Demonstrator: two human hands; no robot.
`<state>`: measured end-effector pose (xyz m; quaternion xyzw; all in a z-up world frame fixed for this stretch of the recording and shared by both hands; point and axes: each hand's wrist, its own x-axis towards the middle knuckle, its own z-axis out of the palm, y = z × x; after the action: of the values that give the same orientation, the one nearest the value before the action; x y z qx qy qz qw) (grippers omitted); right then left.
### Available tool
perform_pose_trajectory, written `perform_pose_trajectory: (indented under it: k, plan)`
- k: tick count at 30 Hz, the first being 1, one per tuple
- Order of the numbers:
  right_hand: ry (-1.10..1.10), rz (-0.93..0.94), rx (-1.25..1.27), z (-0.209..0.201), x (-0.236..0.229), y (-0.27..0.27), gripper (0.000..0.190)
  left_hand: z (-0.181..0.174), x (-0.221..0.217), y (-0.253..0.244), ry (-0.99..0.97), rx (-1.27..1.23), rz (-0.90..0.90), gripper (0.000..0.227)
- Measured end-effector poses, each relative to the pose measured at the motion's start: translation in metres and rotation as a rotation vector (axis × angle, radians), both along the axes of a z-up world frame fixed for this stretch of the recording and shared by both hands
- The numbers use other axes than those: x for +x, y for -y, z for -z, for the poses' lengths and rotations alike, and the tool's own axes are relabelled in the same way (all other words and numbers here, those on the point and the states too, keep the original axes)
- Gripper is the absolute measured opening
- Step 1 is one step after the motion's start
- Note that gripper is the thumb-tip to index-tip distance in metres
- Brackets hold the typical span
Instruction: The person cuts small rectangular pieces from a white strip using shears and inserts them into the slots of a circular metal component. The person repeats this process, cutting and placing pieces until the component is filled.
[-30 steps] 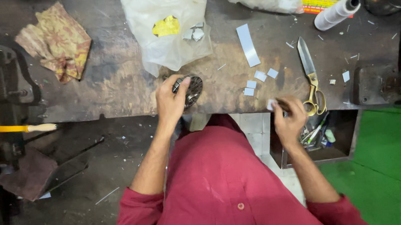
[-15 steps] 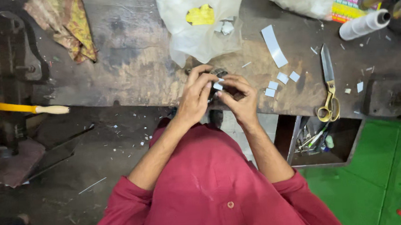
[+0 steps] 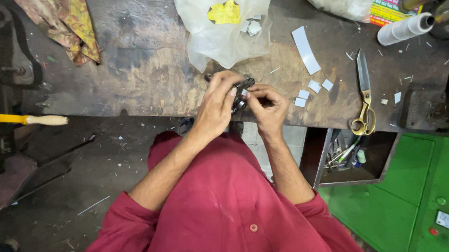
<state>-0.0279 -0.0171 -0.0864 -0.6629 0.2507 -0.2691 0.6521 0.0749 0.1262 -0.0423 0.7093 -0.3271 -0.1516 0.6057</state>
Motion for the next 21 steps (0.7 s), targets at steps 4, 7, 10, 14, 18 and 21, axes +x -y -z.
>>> perform_pose_trajectory:
  k: [4,7,10,14,18,21]
  plan:
    - [0.018,-0.073,-0.303,0.001,0.004,0.0,0.006,0.008,-0.003,0.001,-0.044,-0.026,-0.048,0.035]
    - [-0.014,0.045,-0.253,0.002,0.015,-0.015,0.008,0.014,-0.003,0.003,-0.071,-0.037,-0.066,0.034]
    - [-0.073,0.151,-0.451,-0.002,0.021,-0.028,0.01,0.017,-0.005,0.006,-0.113,-0.042,-0.092,0.034]
    - [-0.05,-0.002,-0.49,-0.016,0.012,-0.02,0.01,0.016,-0.008,0.005,-0.114,-0.063,-0.125,0.034]
    - [-0.071,-0.072,-0.344,-0.018,0.005,-0.01,0.013,0.017,-0.007,0.007,-0.127,-0.084,-0.128,0.034]
    - [-0.08,-0.048,-0.509,-0.012,0.005,-0.007,0.01,0.02,-0.008,0.01,-0.165,-0.085,-0.121,0.035]
